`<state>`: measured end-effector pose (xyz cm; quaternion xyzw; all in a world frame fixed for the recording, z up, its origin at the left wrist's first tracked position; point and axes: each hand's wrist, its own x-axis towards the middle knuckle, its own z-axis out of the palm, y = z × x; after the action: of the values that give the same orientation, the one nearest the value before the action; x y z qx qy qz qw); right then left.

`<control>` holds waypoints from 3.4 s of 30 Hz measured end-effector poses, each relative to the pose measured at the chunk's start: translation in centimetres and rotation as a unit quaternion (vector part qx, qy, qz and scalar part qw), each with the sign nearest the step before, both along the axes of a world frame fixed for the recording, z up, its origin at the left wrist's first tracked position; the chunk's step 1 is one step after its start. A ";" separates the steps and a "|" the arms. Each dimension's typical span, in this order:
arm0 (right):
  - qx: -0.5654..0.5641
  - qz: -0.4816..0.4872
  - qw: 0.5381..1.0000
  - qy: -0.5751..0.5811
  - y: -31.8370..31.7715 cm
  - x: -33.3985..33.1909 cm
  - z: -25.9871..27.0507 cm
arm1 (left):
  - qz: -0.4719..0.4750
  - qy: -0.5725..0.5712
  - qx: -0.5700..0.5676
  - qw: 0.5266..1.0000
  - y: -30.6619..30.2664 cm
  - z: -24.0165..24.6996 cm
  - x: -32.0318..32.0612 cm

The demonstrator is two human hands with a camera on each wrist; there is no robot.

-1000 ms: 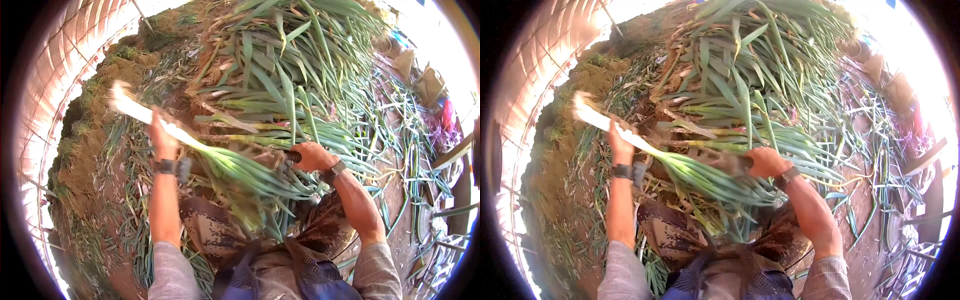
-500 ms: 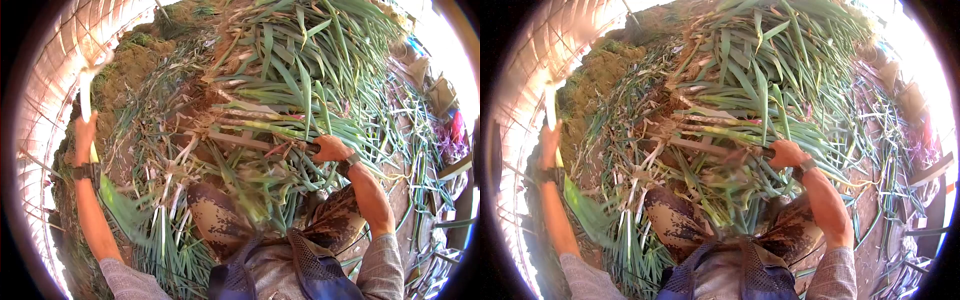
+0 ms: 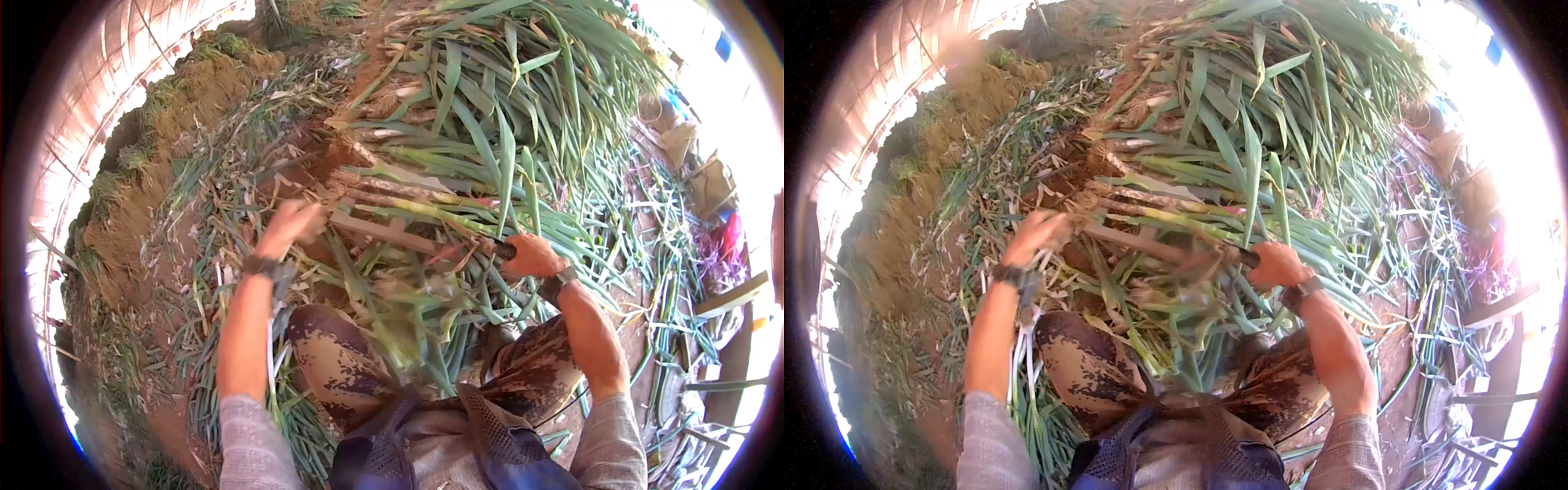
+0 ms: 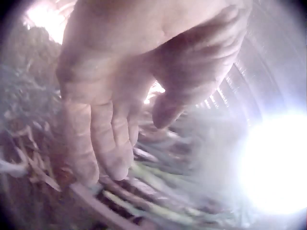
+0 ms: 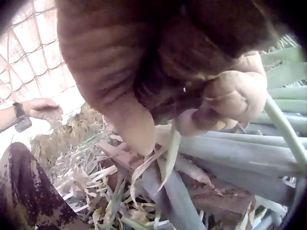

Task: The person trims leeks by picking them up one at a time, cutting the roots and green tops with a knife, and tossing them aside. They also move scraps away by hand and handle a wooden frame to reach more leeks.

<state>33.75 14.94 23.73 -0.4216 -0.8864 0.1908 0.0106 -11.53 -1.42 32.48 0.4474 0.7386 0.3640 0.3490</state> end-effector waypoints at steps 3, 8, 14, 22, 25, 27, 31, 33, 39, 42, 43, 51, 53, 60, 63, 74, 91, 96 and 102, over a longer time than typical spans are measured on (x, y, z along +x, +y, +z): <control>-0.011 0.022 0.999 -0.031 -0.4 -0.6 0.4 | -0.032 -0.093 0.035 0.995 7.2 -4.6 5.2; 0.007 -0.042 0.999 0.004 -1.1 -0.5 1.5 | 0.023 -0.340 -0.020 0.940 12.3 -13.9 11.2; -0.070 0.005 0.996 0.048 -0.9 0.8 2.3 | 0.179 -0.448 0.094 0.871 14.7 -20.2 14.3; -0.071 -0.054 0.994 0.060 -0.2 1.6 3.7 | 0.251 -0.435 0.066 0.862 17.9 -23.6 14.2; -0.068 -0.059 0.994 0.065 -0.8 1.8 4.5 | 0.262 -0.471 0.058 0.840 16.5 -20.3 16.2; -0.053 -0.055 0.995 0.056 -0.6 2.2 4.4 | 0.188 -0.527 0.072 0.825 15.2 -19.6 17.5; -0.048 -0.020 0.997 0.057 -0.8 2.9 3.6 | -0.003 -0.564 0.008 0.826 11.7 -16.7 20.4; -0.065 -0.002 0.997 0.049 -1.1 2.9 4.0 | 0.030 -0.578 0.026 0.815 10.4 -14.9 22.4; -0.054 0.025 0.996 0.073 -2.0 2.4 3.7 | -0.059 -0.583 0.042 0.809 9.5 -15.0 21.2; -0.048 0.005 0.998 0.045 -2.3 1.0 3.7 | -0.128 -0.564 0.016 0.815 8.7 -14.6 20.2; -0.009 0.015 0.997 0.080 -2.6 0.7 3.7 | -0.127 -0.564 0.016 0.816 8.6 -15.4 20.3; 0.037 0.019 0.995 0.092 -2.6 -2.9 3.3 | -0.069 -0.390 0.105 0.912 9.4 -20.7 19.9; 0.036 0.016 0.996 0.078 -2.3 -3.9 2.9 | -0.064 -0.404 0.098 0.907 8.8 -20.6 19.3; 0.048 0.036 0.987 0.149 -2.1 -6.9 2.5 | -0.098 -0.436 0.089 0.890 7.2 -20.0 18.8; 0.039 0.025 0.986 0.161 -1.7 -7.4 2.4 | -0.111 -0.406 0.073 0.904 7.0 -20.2 19.0; 0.021 0.071 0.989 0.124 -3.5 -6.1 4.1 | -0.139 -0.485 0.043 0.862 5.8 -19.5 17.2; 0.008 0.079 0.989 0.121 -3.5 -5.3 3.8 | -0.165 -0.456 -0.028 0.874 5.4 -18.3 15.5; 0.009 0.039 0.980 0.195 -4.4 -5.7 5.0 | -0.136 -0.504 -0.040 0.852 5.6 -19.0 14.6; -0.004 0.090 0.993 0.082 -3.4 -4.3 2.8 | 0.218 -0.305 0.078 0.924 8.3 -18.2 11.0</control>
<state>29.46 11.50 26.57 -0.3228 -0.9162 0.2284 0.0648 -0.51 6.91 14.30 0.1682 0.6450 0.6062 0.4338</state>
